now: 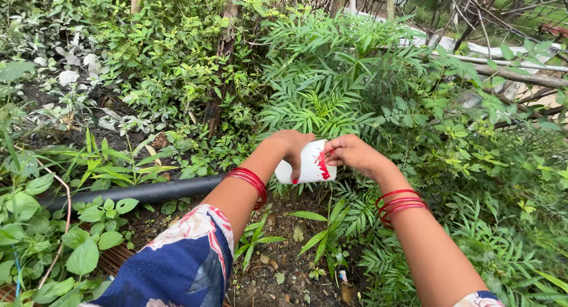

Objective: The person pours water from a cup onto several plants in an outdoor garden.

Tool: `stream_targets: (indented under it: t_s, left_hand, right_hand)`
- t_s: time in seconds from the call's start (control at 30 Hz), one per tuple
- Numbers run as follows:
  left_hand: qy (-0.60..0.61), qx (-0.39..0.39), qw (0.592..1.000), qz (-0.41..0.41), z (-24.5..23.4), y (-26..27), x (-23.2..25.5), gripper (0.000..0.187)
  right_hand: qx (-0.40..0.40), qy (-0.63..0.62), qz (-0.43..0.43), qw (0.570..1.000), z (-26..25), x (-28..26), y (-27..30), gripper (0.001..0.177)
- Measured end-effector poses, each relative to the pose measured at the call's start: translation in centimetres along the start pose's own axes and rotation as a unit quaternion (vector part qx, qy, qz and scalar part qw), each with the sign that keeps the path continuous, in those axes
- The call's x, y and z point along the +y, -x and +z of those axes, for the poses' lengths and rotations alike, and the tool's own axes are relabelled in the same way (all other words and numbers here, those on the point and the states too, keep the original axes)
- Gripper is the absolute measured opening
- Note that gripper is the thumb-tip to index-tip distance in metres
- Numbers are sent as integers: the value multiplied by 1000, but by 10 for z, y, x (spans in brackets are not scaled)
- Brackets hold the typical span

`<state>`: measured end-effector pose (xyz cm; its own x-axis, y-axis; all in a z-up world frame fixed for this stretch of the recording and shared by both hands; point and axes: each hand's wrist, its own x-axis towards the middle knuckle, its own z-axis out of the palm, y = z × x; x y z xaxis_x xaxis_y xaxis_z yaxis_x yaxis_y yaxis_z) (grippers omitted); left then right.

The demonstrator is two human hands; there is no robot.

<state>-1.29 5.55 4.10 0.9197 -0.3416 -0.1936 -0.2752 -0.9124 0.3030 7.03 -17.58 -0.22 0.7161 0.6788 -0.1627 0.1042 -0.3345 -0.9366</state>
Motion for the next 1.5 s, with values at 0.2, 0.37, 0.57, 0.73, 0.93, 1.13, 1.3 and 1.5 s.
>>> stream_targets:
  t_s: [0.2, 0.37, 0.57, 0.73, 0.93, 1.13, 1.3, 1.5]
  left_hand:
    - [-1, -14, 991, -137, 15, 9, -52, 114]
    - [12, -1, 987, -161, 26, 9, -58, 112]
    - [55, 41, 998, -17, 14, 7, -41, 102]
    - [13, 88, 992, 89, -5, 19, -10, 98]
    - [-31, 102, 986, 124, -15, 35, 8, 96]
    - [-11, 70, 996, 61, -11, 35, -10, 98]
    - [-5, 46, 998, -40, 3, 32, -33, 101]
    - [5, 29, 990, -136, 19, 40, -76, 112]
  right_hand:
    - [207, -141, 21, 968, 12, -25, -3, 33]
    - [224, -120, 34, 967, 19, 5, -21, 36]
    - [9, -4, -15, 1000, 22, 6, -37, 30]
    - [-29, 159, 36, 986, 62, -2, -31, 38]
    - [-8, 498, -58, 865, 75, 2, -50, 52]
    - [-41, 389, -89, 916, 66, 8, -60, 54]
    - [-81, 204, -22, 975, 41, -16, -59, 20]
    - [350, 370, -158, 846, 52, -22, -31, 23]
